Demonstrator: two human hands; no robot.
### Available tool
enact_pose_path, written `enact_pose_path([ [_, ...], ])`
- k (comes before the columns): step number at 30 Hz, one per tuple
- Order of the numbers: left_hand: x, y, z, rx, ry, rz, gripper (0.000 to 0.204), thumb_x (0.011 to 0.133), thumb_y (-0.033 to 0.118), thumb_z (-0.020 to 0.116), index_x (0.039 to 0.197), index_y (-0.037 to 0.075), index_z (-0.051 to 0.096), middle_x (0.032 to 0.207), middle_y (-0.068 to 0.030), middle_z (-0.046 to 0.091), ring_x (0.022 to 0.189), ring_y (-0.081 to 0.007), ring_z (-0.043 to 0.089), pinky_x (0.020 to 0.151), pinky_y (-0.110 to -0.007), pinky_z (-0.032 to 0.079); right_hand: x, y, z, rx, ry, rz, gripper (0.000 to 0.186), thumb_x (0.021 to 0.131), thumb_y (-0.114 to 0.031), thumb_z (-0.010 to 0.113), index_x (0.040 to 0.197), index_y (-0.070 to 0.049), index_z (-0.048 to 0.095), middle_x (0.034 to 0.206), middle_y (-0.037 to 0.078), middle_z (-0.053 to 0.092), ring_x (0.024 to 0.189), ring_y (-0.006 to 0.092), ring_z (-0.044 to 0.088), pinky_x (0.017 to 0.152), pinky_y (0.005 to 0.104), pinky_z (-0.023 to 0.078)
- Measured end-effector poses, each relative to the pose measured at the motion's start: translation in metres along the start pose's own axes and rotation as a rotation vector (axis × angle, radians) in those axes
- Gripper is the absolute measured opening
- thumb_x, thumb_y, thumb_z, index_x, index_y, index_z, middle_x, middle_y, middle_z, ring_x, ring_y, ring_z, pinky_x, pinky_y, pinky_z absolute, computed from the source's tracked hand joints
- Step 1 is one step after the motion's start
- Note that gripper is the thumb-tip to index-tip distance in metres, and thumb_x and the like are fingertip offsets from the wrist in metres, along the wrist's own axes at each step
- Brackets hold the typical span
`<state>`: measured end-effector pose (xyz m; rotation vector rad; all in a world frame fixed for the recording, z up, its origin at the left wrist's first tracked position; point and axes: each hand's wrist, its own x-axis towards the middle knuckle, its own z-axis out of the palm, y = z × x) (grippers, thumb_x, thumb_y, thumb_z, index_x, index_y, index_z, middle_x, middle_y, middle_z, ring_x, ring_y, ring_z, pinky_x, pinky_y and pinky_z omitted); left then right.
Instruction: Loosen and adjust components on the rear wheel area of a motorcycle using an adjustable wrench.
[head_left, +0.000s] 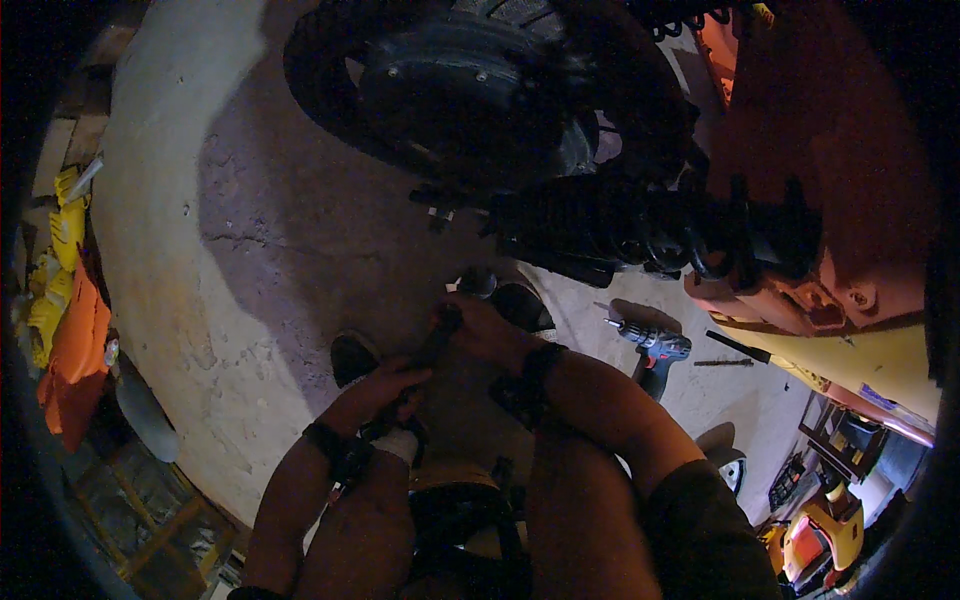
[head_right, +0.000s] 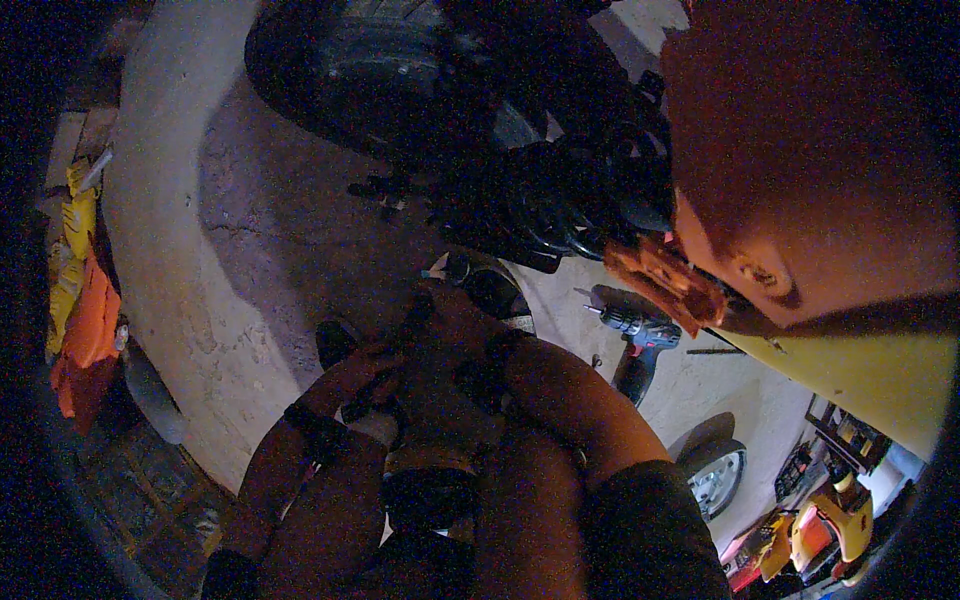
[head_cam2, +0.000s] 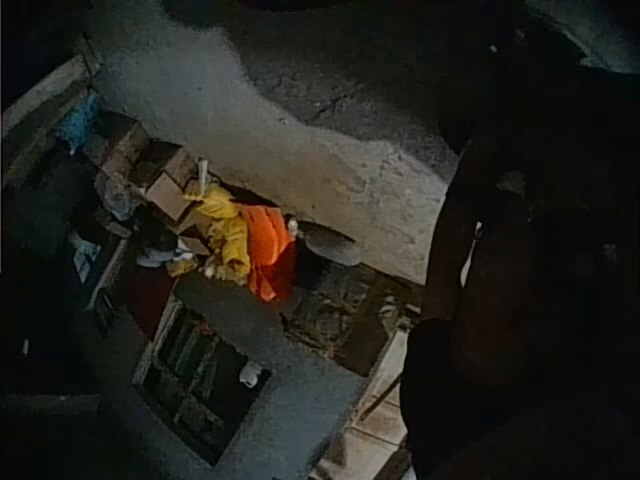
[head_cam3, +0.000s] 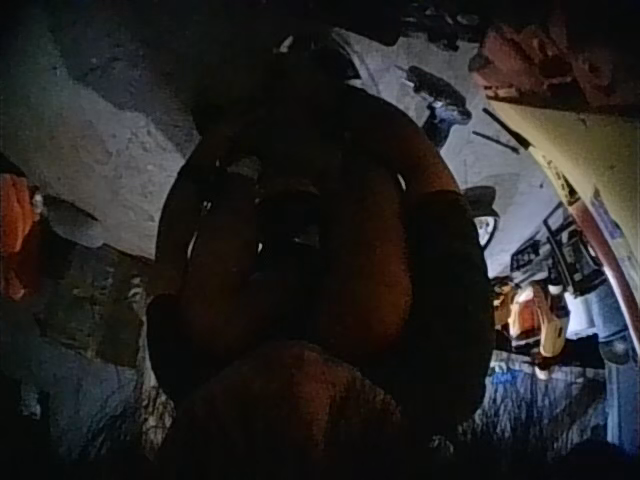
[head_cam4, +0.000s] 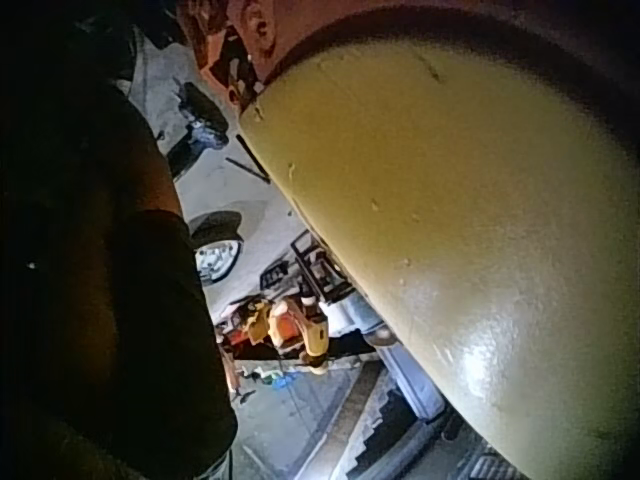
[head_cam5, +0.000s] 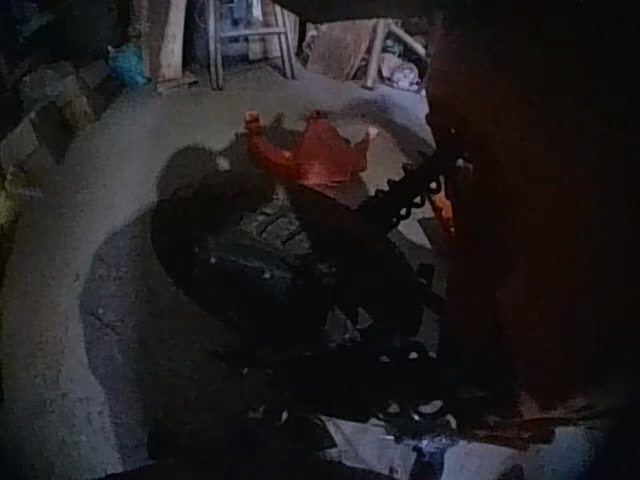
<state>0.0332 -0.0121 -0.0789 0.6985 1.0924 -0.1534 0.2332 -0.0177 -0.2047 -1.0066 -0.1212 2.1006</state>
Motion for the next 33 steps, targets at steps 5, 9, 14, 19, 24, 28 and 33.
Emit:
enact_pose_path([
  [5,0.013,0.013,0.014,0.386,0.008,0.099,0.028,0.084,0.027,0.068,0.098,0.006,0.057,0.068,-0.0061,0.06,0.05,-0.0177,0.055,0.047,-0.033,0.046,-0.001,0.006,-0.04,-0.131,-0.055,-0.093,0.017,0.089,-0.002,0.056,0.106,-0.003,0.058,0.096,0.009,0.063,0.094,0.0179,0.061,0.086,0.0342,0.05],
  [9,0.005,-0.021,-0.017,1.041,0.266,0.422,0.045,0.076,0.032,0.07,0.11,0.005,0.06,0.085,-0.0179,0.067,0.069,-0.0311,0.066,0.062,-0.044,0.053,-0.021,-0.019,0.01,-1.091,-0.118,-0.449,0.028,0.088,-0.009,0.061,0.115,-0.001,0.056,0.109,0.013,0.063,0.103,0.0229,0.061,0.093,0.0373,0.049],
  [14,0.006,0.006,-0.024,1.426,0.446,0.244,0.05,0.078,0.033,0.063,0.119,0.005,0.059,0.102,-0.0232,0.066,0.091,-0.0383,0.066,0.08,-0.052,0.053,-0.037,-0.03,0.022,-1.293,-0.02,-0.435,0.039,0.088,-0.016,0.063,0.123,-0.001,0.055,0.118,0.017,0.06,0.111,0.028,0.059,0.098,0.0403,0.046],
  [19,-0.013,0.032,-0.065,1.328,0.538,0.532,0.035,0.083,0.034,0.058,0.106,0.008,0.063,0.094,-0.0182,0.068,0.086,-0.04,0.066,0.076,-0.051,0.053,-0.015,-0.009,-0.036,-1.226,-0.295,-0.322,0.039,0.088,-0.017,0.061,0.125,-0.005,0.056,0.123,0.016,0.059,0.111,0.0303,0.058,0.099,0.04,0.046],
  [24,-0.054,0.041,-0.116,1.416,0.474,0.28,0.038,0.083,0.045,0.062,0.099,0.01,0.065,0.092,-0.0154,0.068,0.081,-0.0401,0.065,0.074,-0.05,0.053,-0.013,-0.014,-0.034,-1.293,-0.349,-0.251,0.034,0.09,-0.014,0.058,0.123,-0.006,0.058,0.128,0.013,0.056,0.111,0.0295,0.058,0.101,0.0387,0.044],
  [28,-0.103,0.097,-0.111,1.516,0.614,0.211,0.037,0.082,0.044,0.062,0.096,0.01,0.064,0.088,-0.014,0.066,0.08,-0.0368,0.066,0.071,-0.05,0.053,-0.02,-0.028,-0.032,-1.658,-0.369,-0.603,0.039,0.09,-0.012,0.056,0.128,-0.003,0.052,0.128,0.011,0.055,0.114,0.0254,0.056,0.103,0.0375,0.043],
  [33,-0.154,0.163,-0.106,1.684,0.731,0.276,0.039,0.084,0.046,0.061,0.09,0.008,0.064,0.084,-0.0112,0.062,0.078,-0.0331,0.066,0.067,-0.046,0.053,-0.026,-0.019,0.001,-0.875,-0.313,-0.123,0.033,0.091,-0.014,0.056,0.122,-0.006,0.056,0.13,0.012,0.054,0.116,0.028,0.055,0.102,0.0394,0.044],
])
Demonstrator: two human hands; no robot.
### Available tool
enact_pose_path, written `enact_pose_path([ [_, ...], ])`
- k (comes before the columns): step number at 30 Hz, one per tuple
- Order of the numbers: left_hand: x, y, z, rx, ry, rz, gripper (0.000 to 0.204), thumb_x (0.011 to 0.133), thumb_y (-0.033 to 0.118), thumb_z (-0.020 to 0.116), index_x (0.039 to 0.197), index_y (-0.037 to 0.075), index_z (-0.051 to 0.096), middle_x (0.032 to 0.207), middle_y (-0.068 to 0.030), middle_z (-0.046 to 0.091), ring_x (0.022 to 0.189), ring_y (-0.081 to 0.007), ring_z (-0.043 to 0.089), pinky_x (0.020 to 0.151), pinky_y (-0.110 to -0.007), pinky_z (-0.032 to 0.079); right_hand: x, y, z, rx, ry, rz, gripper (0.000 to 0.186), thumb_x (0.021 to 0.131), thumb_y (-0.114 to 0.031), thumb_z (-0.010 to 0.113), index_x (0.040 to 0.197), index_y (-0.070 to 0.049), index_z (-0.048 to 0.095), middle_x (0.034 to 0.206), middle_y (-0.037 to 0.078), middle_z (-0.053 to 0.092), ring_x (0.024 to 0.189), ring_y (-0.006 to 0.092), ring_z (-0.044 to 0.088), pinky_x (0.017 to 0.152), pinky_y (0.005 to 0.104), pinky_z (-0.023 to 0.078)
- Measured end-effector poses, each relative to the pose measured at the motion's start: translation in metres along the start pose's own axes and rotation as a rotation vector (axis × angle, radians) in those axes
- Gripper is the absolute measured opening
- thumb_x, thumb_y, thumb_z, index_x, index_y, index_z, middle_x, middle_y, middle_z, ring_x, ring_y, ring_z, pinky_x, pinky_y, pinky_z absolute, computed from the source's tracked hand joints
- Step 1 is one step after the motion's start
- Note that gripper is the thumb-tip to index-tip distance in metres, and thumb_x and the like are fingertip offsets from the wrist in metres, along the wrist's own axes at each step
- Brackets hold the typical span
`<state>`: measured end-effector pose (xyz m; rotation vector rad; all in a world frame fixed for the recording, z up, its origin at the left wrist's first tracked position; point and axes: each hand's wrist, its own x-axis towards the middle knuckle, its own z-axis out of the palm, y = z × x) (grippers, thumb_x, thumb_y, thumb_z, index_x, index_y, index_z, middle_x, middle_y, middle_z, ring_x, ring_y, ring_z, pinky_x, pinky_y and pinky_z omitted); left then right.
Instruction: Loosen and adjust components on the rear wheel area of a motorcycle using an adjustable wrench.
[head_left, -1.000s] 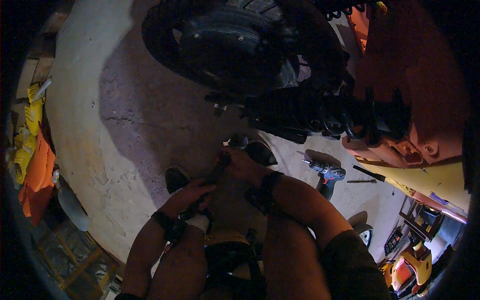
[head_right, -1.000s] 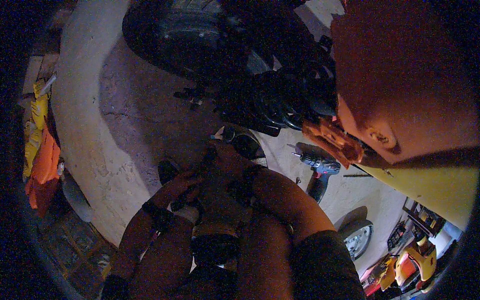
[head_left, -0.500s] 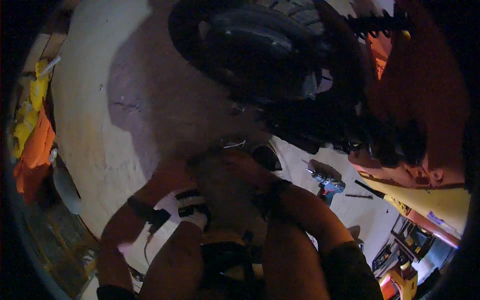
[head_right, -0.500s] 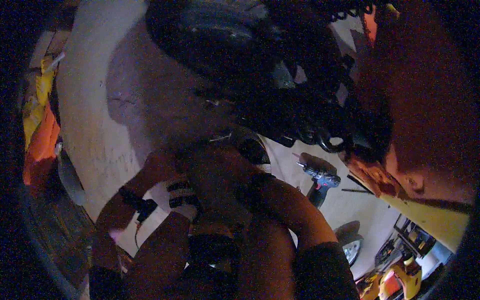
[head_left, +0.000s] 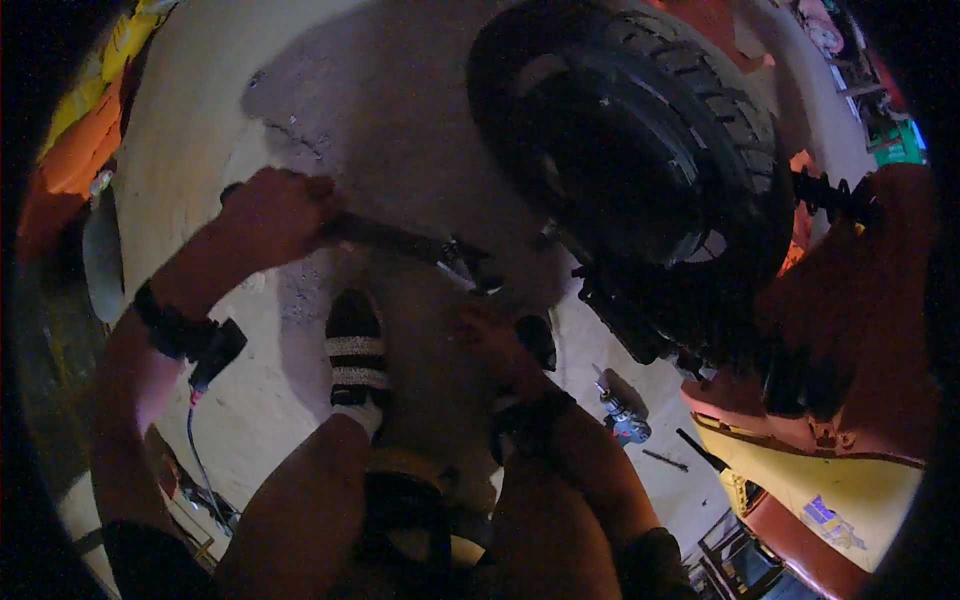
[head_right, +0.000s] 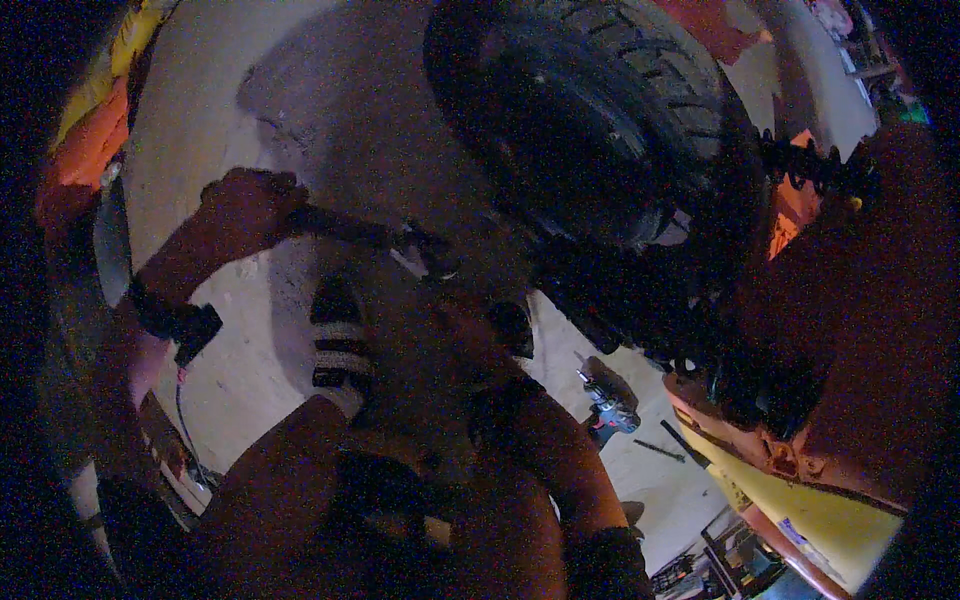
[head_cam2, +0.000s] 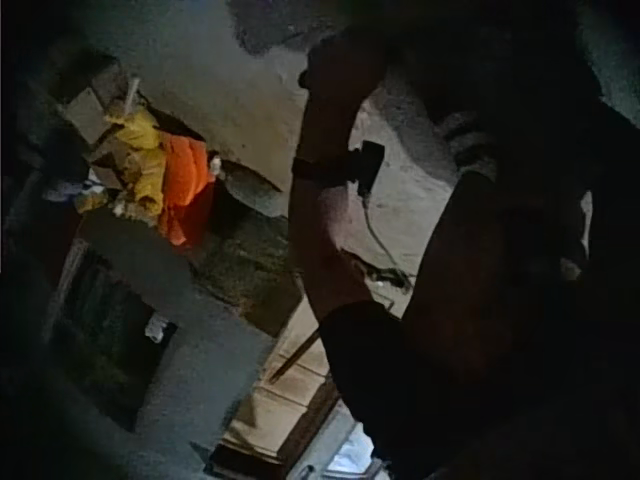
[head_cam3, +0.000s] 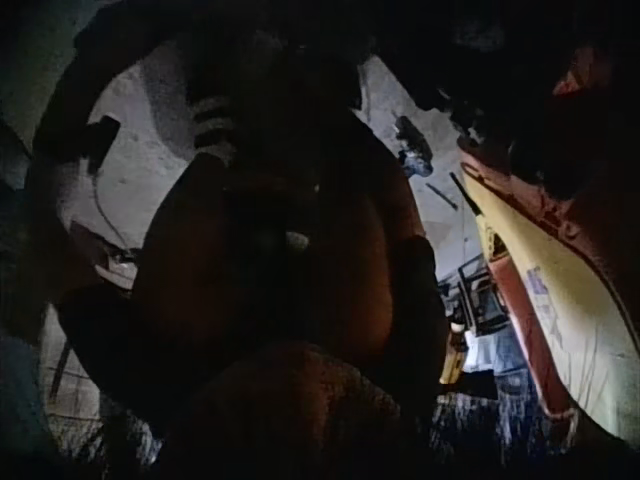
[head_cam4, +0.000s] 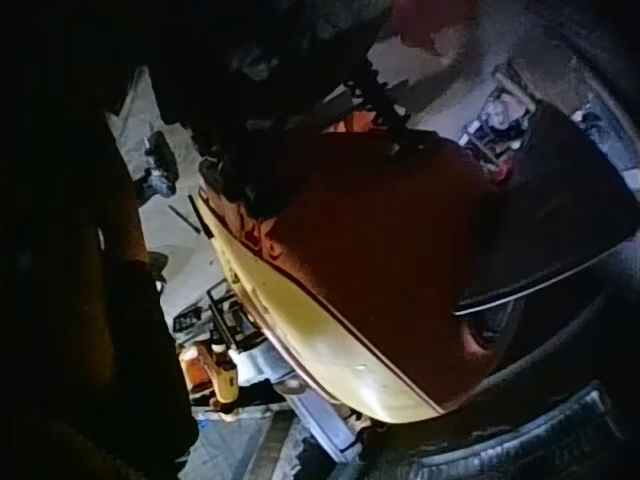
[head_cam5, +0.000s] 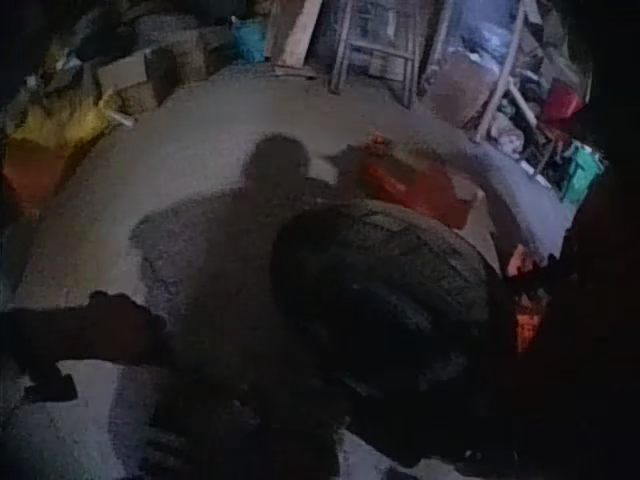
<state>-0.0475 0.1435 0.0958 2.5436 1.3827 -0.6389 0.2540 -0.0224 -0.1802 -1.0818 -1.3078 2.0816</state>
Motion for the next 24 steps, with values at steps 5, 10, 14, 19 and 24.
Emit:
enact_pose_path([
  [5,0.019,-0.014,-0.014,0.073,0.148,0.145,0.044,0.081,0.051,0.061,0.086,0.008,0.064,0.085,-0.0096,0.062,0.077,-0.0316,0.066,0.066,-0.043,0.053,-0.002,-0.02,-0.016,-0.899,0.122,-0.263,0.029,0.089,-0.011,0.056,0.116,-0.011,0.063,0.131,0.015,0.052,0.115,0.0325,0.055,0.102,0.0419,0.043],
  [10,0.018,-0.032,-0.013,0.037,0.218,0.159,0.043,0.079,0.052,0.063,0.084,0.009,0.064,0.079,-0.0099,0.062,0.075,-0.0317,0.065,0.066,-0.043,0.052,-0.001,-0.044,-0.002,-1.035,0.001,-0.516,0.027,0.082,-0.012,0.06,0.108,-0.011,0.067,0.13,0.011,0.054,0.125,0.0299,0.048,0.105,0.0412,0.041],
  [14,0.038,-0.038,-0.002,-0.098,0.214,0.199,0.043,0.077,0.052,0.065,0.084,0.009,0.065,0.075,-0.0124,0.062,0.073,-0.0346,0.063,0.065,-0.045,0.05,-0.003,-0.009,-0.012,-0.765,-0.029,-0.275,0.034,0.082,-0.014,0.059,0.116,-0.009,0.062,0.132,0.01,0.053,0.126,0.0283,0.048,0.105,0.0393,0.042],
  [19,0.045,-0.044,0.003,-0.247,0.186,0.173,0.043,0.077,0.05,0.068,0.083,0.008,0.065,0.074,-0.0146,0.062,0.073,-0.0373,0.062,0.066,-0.046,0.049,0.003,0.003,-0.011,-0.423,-0.038,-0.299,0.045,0.09,-0.011,0.053,0.134,-0.005,0.043,0.131,0.012,0.053,0.115,0.0269,0.058,0.096,0.0367,0.049],
  [24,0.048,-0.048,0.007,-0.349,0.226,0.21,0.042,0.078,0.048,0.068,0.079,0.006,0.064,0.072,-0.0153,0.061,0.072,-0.0388,0.061,0.066,-0.046,0.048,0.004,-0.003,0.0,0.475,-0.021,0.094,0.042,0.094,-0.007,0.048,0.135,-0.003,0.04,0.129,0.013,0.053,0.115,0.0265,0.058,0.096,0.0372,0.05],
])
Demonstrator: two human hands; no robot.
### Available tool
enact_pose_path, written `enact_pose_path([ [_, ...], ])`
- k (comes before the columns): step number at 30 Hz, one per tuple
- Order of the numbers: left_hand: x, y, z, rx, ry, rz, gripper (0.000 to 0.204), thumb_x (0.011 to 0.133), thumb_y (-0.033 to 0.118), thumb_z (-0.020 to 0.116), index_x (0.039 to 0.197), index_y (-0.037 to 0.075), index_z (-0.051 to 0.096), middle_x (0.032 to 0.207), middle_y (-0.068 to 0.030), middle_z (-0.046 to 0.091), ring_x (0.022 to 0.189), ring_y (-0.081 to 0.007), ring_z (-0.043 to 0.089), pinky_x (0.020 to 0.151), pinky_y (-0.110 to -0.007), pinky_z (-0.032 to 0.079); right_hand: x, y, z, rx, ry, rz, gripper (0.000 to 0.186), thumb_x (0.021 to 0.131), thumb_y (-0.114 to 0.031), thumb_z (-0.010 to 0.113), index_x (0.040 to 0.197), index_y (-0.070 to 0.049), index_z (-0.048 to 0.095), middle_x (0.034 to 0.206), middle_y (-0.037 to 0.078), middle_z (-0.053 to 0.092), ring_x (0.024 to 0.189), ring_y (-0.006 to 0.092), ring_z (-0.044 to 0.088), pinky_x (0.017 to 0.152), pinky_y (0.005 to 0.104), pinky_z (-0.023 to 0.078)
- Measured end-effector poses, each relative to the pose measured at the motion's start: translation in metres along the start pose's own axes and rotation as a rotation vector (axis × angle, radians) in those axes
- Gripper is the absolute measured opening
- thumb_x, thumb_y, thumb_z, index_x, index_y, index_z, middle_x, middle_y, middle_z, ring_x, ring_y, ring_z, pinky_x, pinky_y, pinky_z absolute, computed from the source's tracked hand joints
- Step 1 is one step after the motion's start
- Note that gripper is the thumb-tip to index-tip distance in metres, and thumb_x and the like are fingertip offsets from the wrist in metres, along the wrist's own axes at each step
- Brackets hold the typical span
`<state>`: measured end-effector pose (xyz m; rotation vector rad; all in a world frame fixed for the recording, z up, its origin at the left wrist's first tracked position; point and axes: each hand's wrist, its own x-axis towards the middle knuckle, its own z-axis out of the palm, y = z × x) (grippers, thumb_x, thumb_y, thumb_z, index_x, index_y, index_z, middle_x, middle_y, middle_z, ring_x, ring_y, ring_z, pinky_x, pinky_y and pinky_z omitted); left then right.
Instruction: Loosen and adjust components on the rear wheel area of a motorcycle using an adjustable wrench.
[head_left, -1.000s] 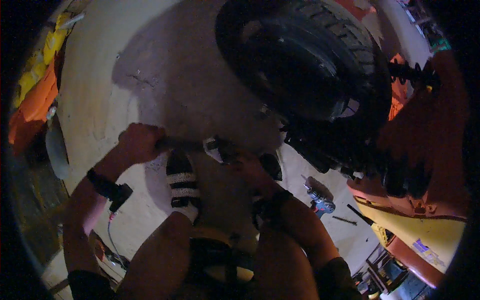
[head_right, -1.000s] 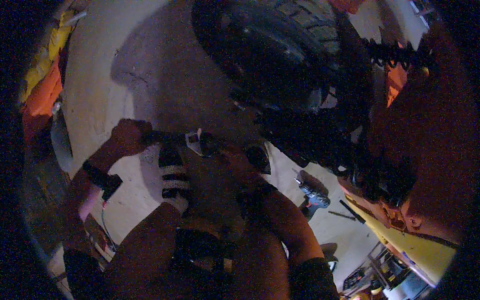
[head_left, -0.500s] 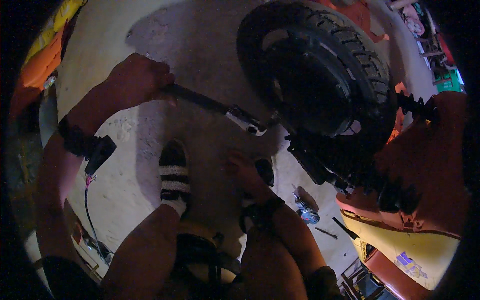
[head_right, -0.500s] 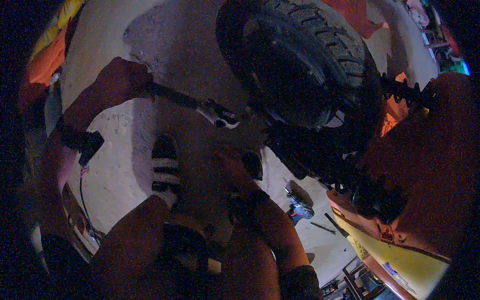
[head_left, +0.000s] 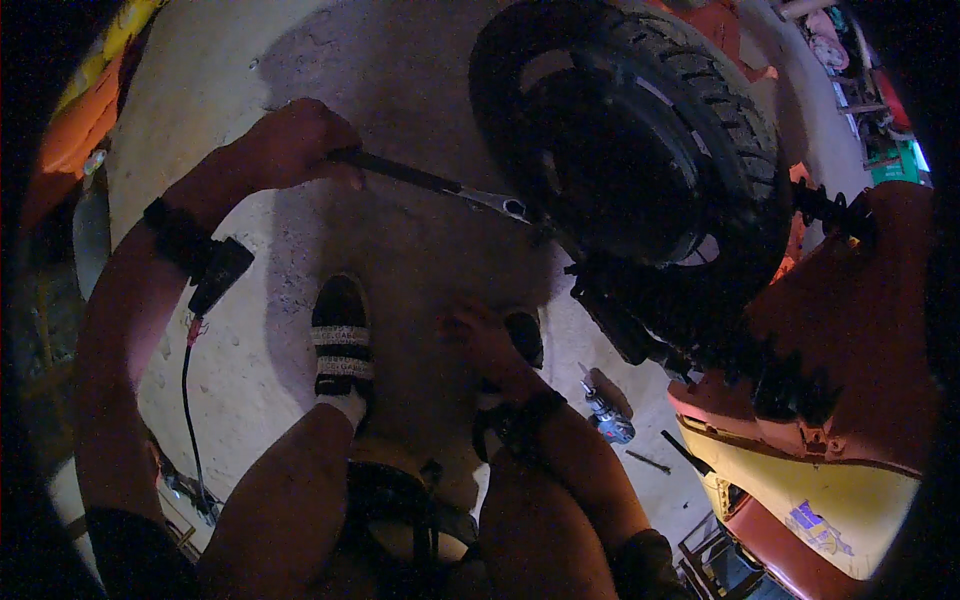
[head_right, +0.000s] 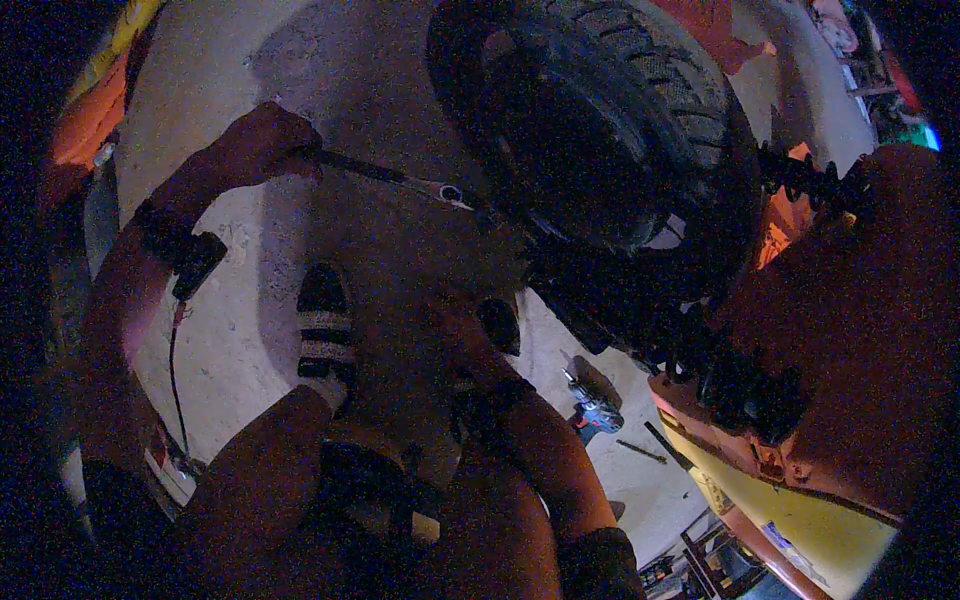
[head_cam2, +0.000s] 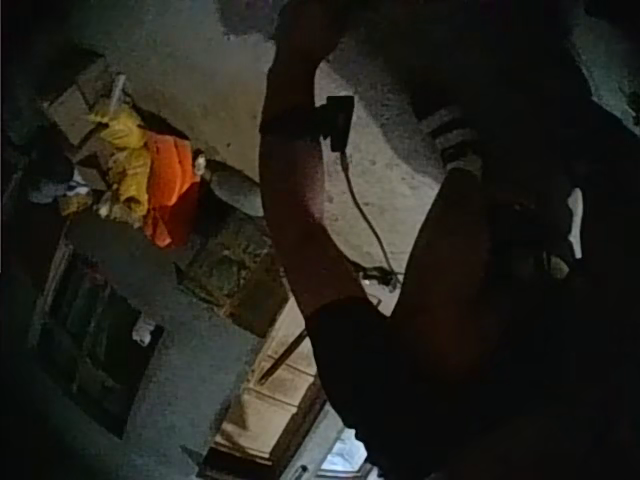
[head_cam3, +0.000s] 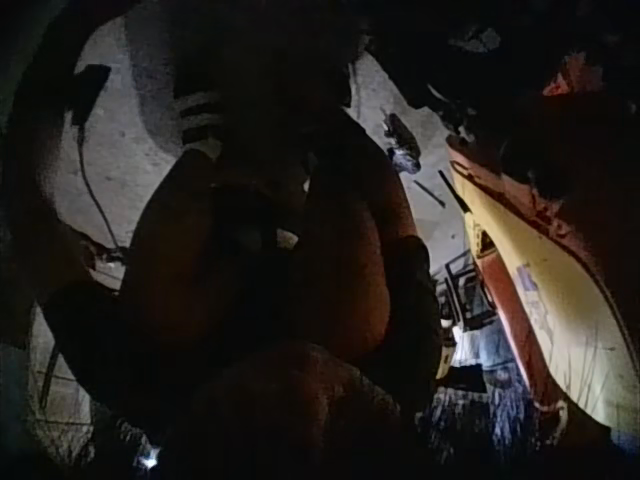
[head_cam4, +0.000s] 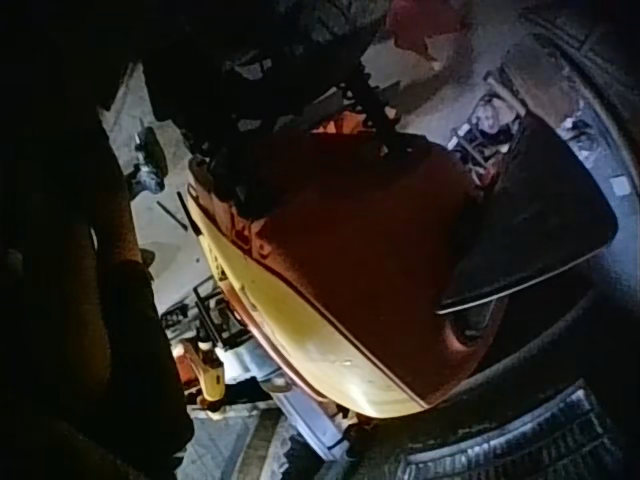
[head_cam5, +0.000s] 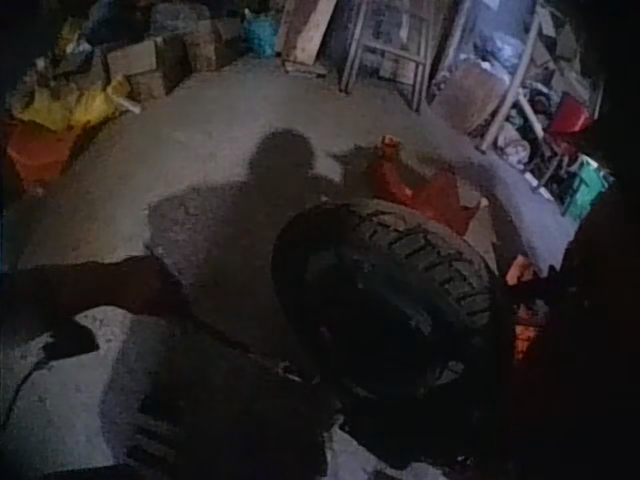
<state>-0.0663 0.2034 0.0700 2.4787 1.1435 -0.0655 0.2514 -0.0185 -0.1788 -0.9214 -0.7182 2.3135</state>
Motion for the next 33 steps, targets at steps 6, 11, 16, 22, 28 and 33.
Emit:
enact_pose_path([
  [6,0.01,-0.004,0.003,0.062,-0.091,0.0,0.04,0.08,0.046,0.068,0.082,0.006,0.064,0.075,-0.0145,0.063,0.076,-0.0375,0.061,0.07,-0.047,0.047,-0.003,0.001,-0.006,-0.494,-0.034,-0.102,0.043,0.095,-0.005,0.044,0.138,-0.004,0.037,0.129,0.016,0.053,0.114,0.0262,0.059,0.095,0.0361,0.05],
  [11,0.02,-0.016,0.018,0.066,-0.002,0.052,0.04,0.079,0.046,0.068,0.09,0.007,0.066,0.082,-0.015,0.065,0.083,-0.0375,0.062,0.076,-0.046,0.047,-0.004,0.0,-0.009,0.249,-0.137,-0.026,0.045,0.096,-0.007,0.043,0.14,-0.006,0.035,0.132,0.016,0.053,0.114,0.0254,0.059,0.095,0.0354,0.049],
  [16,0.036,-0.014,0.048,0.026,-0.065,-0.039,0.029,0.082,0.033,0.065,0.098,0.01,0.067,0.089,-0.0159,0.066,0.089,-0.037,0.063,0.081,-0.045,0.049,-0.002,-0.01,0.0,-0.226,-0.11,-0.028,0.045,0.094,-0.014,0.047,0.138,-0.009,0.041,0.133,0.012,0.053,0.119,0.0275,0.054,0.101,0.0388,0.046],
  [22,0.05,-0.02,0.118,-0.051,-0.006,-0.13,0.026,0.083,0.024,0.059,0.105,0.011,0.065,0.105,-0.0135,0.064,0.105,-0.0348,0.06,0.087,-0.05,0.044,-0.002,-0.004,-0.011,-1.704,-0.142,-0.612,0.033,0.083,-0.015,0.054,0.112,-0.02,0.067,0.134,0.004,0.052,0.134,0.0259,0.036,0.113,0.0416,0.032],
  [28,0.062,0.006,0.117,0.072,-0.037,-0.26,0.038,0.08,0.04,0.065,0.107,0.014,0.066,0.113,-0.0124,0.062,0.112,-0.0321,0.057,0.092,-0.056,0.036,-0.007,-0.001,-0.023,-1.405,-0.124,-0.517,0.037,0.09,-0.013,0.052,0.127,-0.015,0.054,0.133,0.009,0.051,0.128,0.0285,0.044,0.109,0.043,0.037],
  [33,0.064,0.014,0.07,0.024,-0.083,-0.218,0.052,0.075,0.061,0.066,0.095,0.013,0.071,0.106,-0.011,0.065,0.108,-0.034,0.058,0.093,-0.055,0.035,-0.007,0.006,-0.011,-0.744,-0.113,-0.35,0.043,0.097,-0.011,0.049,0.139,-0.011,0.04,0.133,0.014,0.05,0.118,0.0303,0.055,0.102,0.045,0.045],
])
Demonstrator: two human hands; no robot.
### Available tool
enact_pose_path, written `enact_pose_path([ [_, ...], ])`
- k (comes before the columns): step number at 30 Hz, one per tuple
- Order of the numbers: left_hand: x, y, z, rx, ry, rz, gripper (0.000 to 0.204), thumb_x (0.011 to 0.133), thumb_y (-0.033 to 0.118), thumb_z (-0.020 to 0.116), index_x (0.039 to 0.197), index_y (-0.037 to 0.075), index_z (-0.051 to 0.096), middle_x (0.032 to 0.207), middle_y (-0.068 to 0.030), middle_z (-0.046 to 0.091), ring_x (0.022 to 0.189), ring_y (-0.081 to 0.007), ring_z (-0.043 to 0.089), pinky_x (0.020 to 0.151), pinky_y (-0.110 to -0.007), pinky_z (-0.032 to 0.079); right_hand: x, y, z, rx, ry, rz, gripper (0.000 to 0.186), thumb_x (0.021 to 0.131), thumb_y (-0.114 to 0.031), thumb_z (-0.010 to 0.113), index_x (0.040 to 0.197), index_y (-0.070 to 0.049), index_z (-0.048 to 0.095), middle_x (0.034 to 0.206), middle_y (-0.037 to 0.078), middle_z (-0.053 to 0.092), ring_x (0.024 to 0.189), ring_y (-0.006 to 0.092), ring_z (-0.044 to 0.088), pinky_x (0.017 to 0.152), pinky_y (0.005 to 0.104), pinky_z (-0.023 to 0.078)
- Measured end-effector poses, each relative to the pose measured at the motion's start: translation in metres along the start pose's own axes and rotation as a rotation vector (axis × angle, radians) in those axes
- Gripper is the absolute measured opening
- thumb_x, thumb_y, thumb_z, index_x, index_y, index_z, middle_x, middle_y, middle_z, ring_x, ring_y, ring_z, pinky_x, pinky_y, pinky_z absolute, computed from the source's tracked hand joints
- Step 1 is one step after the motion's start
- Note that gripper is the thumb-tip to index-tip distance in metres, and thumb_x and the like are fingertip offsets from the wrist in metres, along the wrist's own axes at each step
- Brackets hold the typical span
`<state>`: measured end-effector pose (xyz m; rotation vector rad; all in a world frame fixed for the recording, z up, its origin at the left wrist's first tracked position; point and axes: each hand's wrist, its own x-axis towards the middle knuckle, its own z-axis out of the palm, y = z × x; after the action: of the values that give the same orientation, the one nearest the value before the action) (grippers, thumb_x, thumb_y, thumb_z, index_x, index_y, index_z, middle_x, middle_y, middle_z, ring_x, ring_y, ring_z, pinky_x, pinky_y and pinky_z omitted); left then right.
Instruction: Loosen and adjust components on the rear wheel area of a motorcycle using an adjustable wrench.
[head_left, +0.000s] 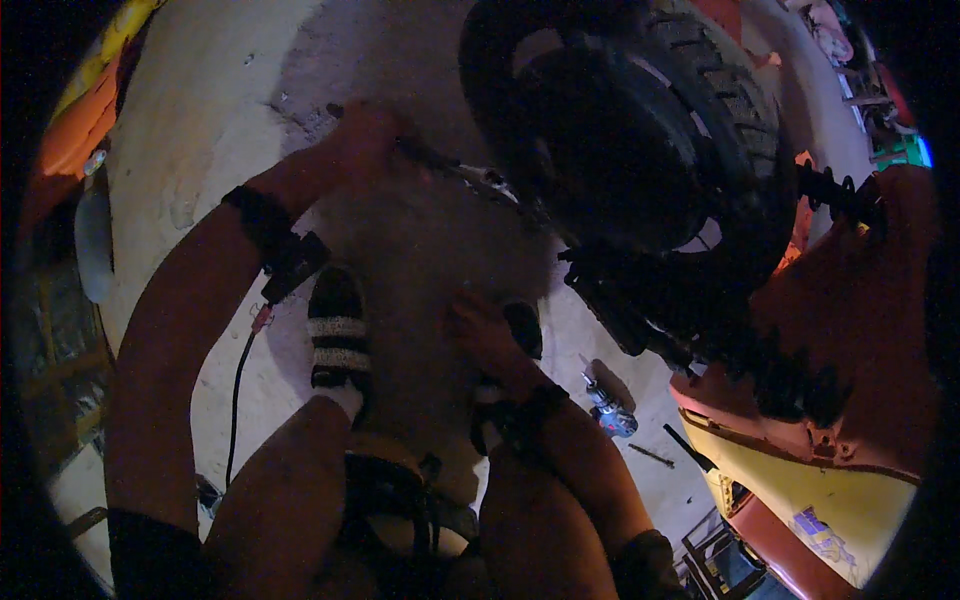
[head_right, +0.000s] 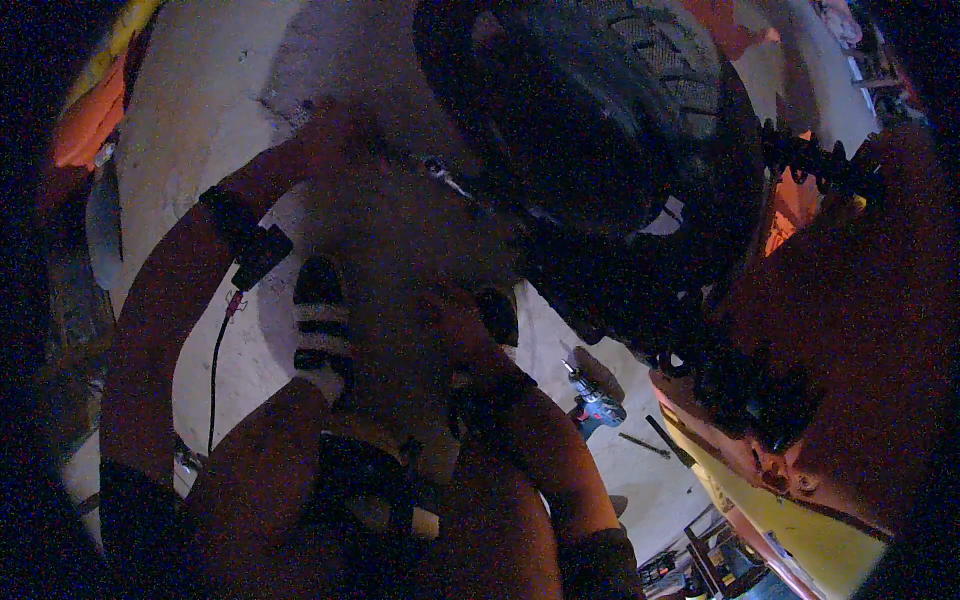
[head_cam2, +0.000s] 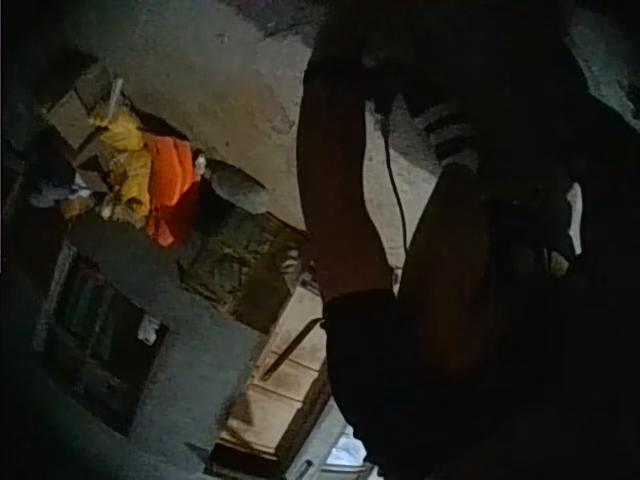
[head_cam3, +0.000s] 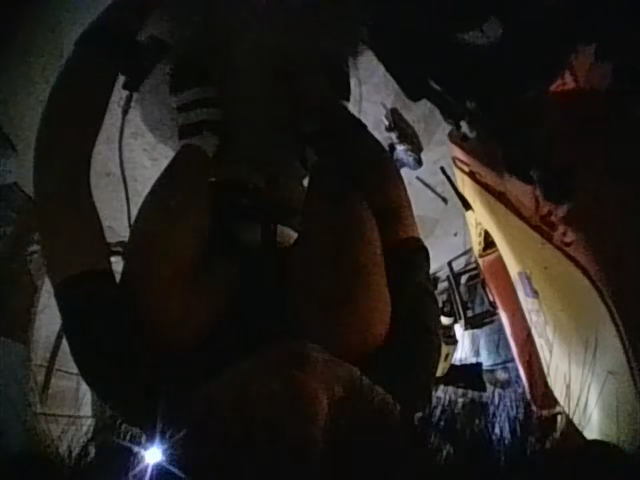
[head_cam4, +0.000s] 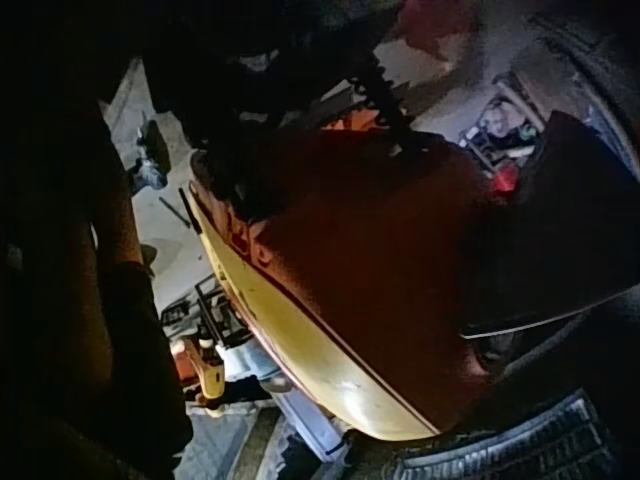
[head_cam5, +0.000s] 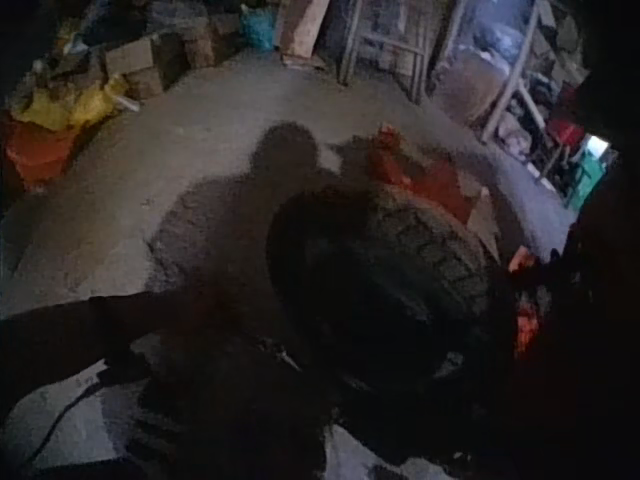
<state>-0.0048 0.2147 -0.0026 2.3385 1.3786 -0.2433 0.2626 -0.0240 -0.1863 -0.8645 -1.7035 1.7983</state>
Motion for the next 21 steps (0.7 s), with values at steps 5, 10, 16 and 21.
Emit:
enact_pose_path([
  [5,0.021,-0.028,0.048,0.342,0.047,-0.041,0.05,0.076,0.06,0.063,0.092,0.013,0.073,0.106,-0.0093,0.066,0.107,-0.0329,0.059,0.096,-0.054,0.033,0.012,-0.01,0.006,0.614,0.07,0.247,0.045,0.094,-0.012,0.051,0.139,-0.012,0.041,0.134,0.012,0.05,0.124,0.0275,0.051,0.106,0.0429,0.04],
  [10,0.013,-0.005,0.067,0.262,0.397,0.216,0.046,0.076,0.057,0.064,0.094,0.016,0.074,0.098,-0.0083,0.067,0.095,-0.0308,0.063,0.089,-0.052,0.04,0.012,-0.032,-0.01,-0.789,-0.031,-0.129,0.035,0.087,-0.013,0.053,0.122,-0.012,0.059,0.135,0.008,0.051,0.13,0.0267,0.044,0.109,0.0408,0.038],
  [16,-0.009,-0.001,0.037,-0.103,0.28,0.147,0.044,0.07,0.051,0.073,0.096,0.016,0.073,0.09,-0.0116,0.067,0.084,-0.0322,0.065,0.077,-0.042,0.048,0.005,-0.022,-0.012,-0.487,0.068,-0.048,0.026,0.081,-0.013,0.055,0.104,-0.013,0.067,0.133,0.006,0.052,0.133,0.0257,0.039,0.11,0.0393,0.035],
  [21,-0.026,-0.004,0.031,-0.239,0.408,0.021,0.046,0.068,0.048,0.076,0.092,0.011,0.07,0.083,-0.0155,0.065,0.081,-0.0356,0.064,0.074,-0.045,0.049,0.01,-0.026,-0.007,-0.677,0.077,-0.178,0.027,0.081,-0.011,0.055,0.107,-0.011,0.064,0.133,0.008,0.052,0.131,0.0254,0.042,0.106,0.0394,0.04],
])
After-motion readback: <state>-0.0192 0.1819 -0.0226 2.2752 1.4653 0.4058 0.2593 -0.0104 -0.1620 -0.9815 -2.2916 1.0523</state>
